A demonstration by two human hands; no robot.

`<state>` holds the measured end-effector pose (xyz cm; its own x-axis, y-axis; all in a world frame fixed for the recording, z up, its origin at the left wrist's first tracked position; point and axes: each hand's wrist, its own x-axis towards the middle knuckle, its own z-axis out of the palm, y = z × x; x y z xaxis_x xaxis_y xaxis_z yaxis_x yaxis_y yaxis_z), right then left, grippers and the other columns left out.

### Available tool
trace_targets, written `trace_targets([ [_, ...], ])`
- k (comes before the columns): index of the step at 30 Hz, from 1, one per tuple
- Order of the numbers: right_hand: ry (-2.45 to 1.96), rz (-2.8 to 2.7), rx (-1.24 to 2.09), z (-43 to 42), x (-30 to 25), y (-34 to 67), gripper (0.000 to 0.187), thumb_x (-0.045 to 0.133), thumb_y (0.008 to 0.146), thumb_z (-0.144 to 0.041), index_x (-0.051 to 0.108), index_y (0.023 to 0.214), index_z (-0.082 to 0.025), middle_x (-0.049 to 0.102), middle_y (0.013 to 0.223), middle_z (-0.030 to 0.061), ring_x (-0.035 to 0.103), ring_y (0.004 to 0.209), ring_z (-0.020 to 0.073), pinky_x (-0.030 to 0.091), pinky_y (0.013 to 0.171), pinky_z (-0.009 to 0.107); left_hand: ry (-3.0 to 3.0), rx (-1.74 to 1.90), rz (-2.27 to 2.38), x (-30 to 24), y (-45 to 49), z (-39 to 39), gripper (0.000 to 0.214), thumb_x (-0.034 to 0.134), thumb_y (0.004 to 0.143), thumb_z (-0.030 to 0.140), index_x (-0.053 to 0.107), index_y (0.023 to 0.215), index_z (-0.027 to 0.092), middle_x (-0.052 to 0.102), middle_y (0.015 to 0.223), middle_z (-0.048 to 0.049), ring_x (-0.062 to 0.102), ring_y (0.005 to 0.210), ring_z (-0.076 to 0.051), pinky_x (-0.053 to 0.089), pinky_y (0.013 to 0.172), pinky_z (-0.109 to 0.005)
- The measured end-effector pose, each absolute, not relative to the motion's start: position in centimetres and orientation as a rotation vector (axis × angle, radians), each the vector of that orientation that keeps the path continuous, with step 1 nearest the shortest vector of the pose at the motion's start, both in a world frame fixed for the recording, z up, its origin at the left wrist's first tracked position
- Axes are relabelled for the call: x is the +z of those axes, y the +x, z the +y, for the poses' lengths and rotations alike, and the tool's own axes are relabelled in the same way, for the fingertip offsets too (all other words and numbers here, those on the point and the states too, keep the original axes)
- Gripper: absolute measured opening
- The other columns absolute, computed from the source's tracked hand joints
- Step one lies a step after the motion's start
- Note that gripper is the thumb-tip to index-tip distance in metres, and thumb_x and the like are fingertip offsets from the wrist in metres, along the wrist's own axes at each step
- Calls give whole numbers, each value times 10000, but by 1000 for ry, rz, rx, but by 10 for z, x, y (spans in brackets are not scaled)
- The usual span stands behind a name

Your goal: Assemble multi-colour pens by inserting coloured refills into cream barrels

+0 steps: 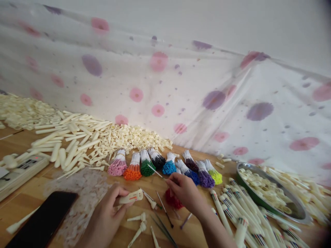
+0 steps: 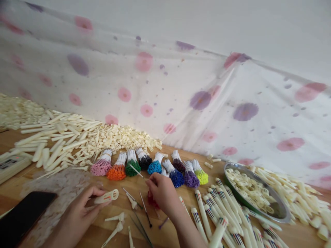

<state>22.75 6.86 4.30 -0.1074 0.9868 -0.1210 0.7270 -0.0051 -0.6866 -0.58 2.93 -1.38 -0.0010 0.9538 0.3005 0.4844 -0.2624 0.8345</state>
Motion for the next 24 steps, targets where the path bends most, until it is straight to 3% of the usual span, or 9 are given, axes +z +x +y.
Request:
trace_targets([
  [6,-1530,-1894,993,23,59,254,212,470,859,-326,541,712,-191,555,544,-28,514,442,96,380,420,182,2065,1369,1482,-4,-7,30,116,526,720,153,576,766,248,683,811,0,683,764,-173,556,664,-252],
  [12,-1449,-2113,699,15,60,252,187,485,853,-260,532,681,-204,561,556,-12,536,498,119,389,458,199,2267,1403,1479,-2,-5,28,161,499,728,108,554,793,244,674,807,-2,675,761,-169,547,672,-249],
  [24,-1301,-2239,457,10,58,240,189,490,890,-263,540,715,-209,568,563,-19,514,485,108,357,473,195,2346,1328,1438,-1,0,23,197,483,726,74,537,804,247,654,791,15,660,740,-152,533,665,-225],
])
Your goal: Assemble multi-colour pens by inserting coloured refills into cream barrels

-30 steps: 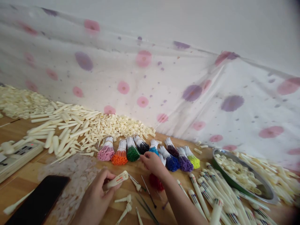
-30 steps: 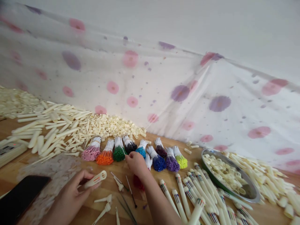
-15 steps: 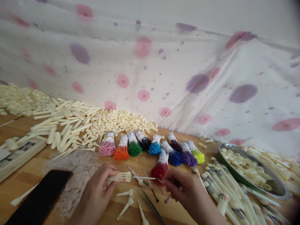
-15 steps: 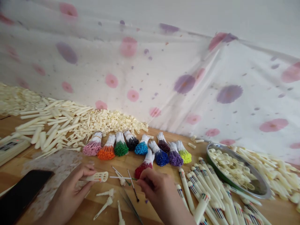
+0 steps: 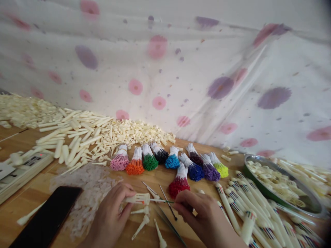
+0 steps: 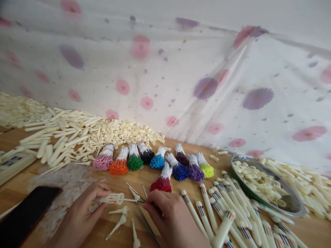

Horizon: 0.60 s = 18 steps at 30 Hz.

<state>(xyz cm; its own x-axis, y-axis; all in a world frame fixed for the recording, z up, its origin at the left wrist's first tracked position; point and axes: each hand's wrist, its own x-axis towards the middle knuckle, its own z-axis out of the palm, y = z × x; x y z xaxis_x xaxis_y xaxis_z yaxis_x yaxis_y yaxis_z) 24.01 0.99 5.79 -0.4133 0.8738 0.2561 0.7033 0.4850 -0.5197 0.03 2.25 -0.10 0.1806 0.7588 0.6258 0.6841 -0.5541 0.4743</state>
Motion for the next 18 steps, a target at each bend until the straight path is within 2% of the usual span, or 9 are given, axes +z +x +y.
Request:
trace_targets([
  [7,-1254,-2308,384,11,60,237,214,462,906,-234,540,711,-194,603,604,8,558,525,120,362,493,200,2340,1333,1401,1,4,21,196,483,728,75,535,796,252,649,770,20,654,730,-154,527,659,-228],
  [14,-1135,-2404,349,4,59,239,258,379,952,-249,579,804,-180,613,655,42,566,584,144,376,549,229,2372,1285,1418,-1,2,21,211,472,733,55,534,801,244,641,781,10,643,739,-162,521,666,-242],
  [18,-1120,-2339,473,8,60,240,209,437,936,-252,584,804,-183,626,667,31,567,592,128,384,547,207,2385,1232,1330,2,2,20,212,471,749,46,512,819,242,624,808,7,631,767,-150,512,681,-227],
])
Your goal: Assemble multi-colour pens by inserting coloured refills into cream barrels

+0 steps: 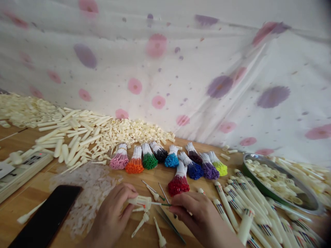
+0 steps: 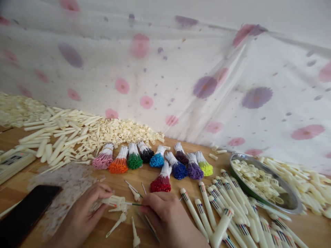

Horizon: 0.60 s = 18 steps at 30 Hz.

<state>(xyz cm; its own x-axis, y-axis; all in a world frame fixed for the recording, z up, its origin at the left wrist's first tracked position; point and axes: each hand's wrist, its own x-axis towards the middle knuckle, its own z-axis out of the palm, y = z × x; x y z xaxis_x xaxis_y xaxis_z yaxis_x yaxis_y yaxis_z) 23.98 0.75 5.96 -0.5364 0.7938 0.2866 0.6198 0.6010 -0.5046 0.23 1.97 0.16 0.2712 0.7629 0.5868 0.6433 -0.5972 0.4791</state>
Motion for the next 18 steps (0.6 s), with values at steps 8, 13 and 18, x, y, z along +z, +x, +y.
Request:
trace_targets([
  [8,-1015,-2042,456,3,17,208,236,515,894,-341,616,779,-162,648,608,32,591,530,118,424,506,178,2450,1229,1277,2,8,16,211,437,781,41,497,835,235,610,815,1,617,774,-141,499,677,-215],
  [13,-1080,-1694,857,-3,-12,192,241,571,847,-381,641,924,-163,687,706,55,611,551,124,471,498,183,2444,1282,1335,3,5,17,203,443,765,48,506,837,228,615,811,0,623,755,-140,503,676,-219],
  [18,-1087,-1410,1252,-5,-11,192,309,560,842,-447,680,979,-196,690,783,69,593,604,124,452,460,176,2441,1328,1366,2,4,19,198,446,756,54,512,828,227,631,808,-5,635,758,-145,513,684,-222],
])
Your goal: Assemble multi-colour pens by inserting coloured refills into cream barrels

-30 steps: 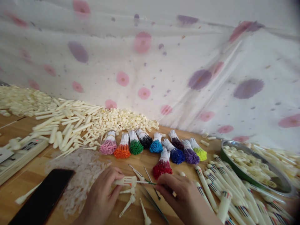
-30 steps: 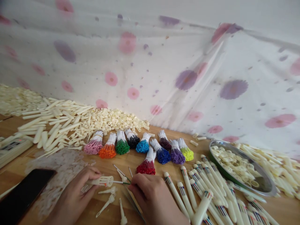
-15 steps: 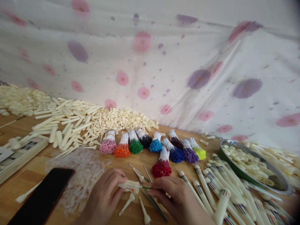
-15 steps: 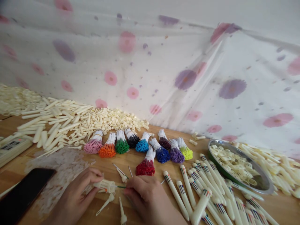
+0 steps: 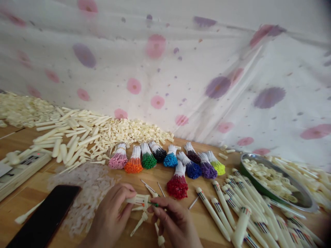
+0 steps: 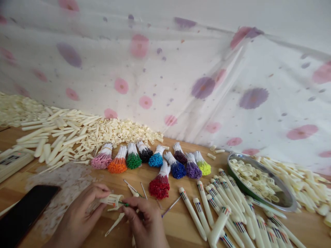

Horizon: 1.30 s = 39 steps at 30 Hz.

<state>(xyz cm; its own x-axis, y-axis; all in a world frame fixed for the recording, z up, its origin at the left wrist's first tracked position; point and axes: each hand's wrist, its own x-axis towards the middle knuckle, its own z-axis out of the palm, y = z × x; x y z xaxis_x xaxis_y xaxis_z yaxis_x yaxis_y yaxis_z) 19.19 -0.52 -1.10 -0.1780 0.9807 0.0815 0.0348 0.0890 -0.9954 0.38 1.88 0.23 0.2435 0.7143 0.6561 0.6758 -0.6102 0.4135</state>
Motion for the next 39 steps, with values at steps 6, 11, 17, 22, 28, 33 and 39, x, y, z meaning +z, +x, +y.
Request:
trace_targets([
  [6,-998,-1205,1580,-7,3,193,415,577,798,-528,676,1033,-201,664,803,64,555,584,100,428,397,145,2437,1394,1384,6,5,18,179,449,758,81,525,811,234,648,791,-2,650,736,-151,527,658,-229],
  [11,-1048,-1135,1691,-8,2,193,484,598,766,-554,664,1045,-164,645,759,61,551,523,101,427,371,168,2443,1382,1399,3,4,18,186,445,760,77,527,819,232,644,802,-7,647,755,-155,527,670,-237],
  [17,-1031,-1666,895,-5,2,196,269,472,906,-319,670,1026,-182,692,748,66,572,539,109,467,485,198,2447,1337,1365,3,5,17,198,436,766,56,521,828,223,624,809,-12,630,759,-147,518,675,-232],
  [22,-1052,-1790,430,2,11,199,114,577,839,-187,689,850,-172,694,677,38,618,558,120,471,508,170,2452,1346,1320,6,8,16,178,443,783,63,514,809,224,616,796,-7,626,743,-137,515,657,-216],
  [28,-956,-1821,260,5,14,202,66,590,835,-161,656,833,-158,666,649,34,598,542,117,464,496,173,2423,1387,1313,7,12,14,178,458,771,69,518,811,232,631,780,2,640,727,-136,526,648,-210],
  [33,-836,-2020,52,3,11,204,165,509,873,-127,614,998,-149,679,734,68,598,587,147,478,531,225,2327,1395,1328,6,14,14,200,466,734,61,512,804,243,643,779,12,654,720,-133,537,599,-187],
  [39,-1027,-2003,228,-2,13,196,181,497,870,-150,667,928,-167,668,683,69,606,565,151,465,514,214,2343,1390,1363,7,14,13,189,469,747,71,513,800,247,648,773,12,657,722,-150,542,628,-222],
])
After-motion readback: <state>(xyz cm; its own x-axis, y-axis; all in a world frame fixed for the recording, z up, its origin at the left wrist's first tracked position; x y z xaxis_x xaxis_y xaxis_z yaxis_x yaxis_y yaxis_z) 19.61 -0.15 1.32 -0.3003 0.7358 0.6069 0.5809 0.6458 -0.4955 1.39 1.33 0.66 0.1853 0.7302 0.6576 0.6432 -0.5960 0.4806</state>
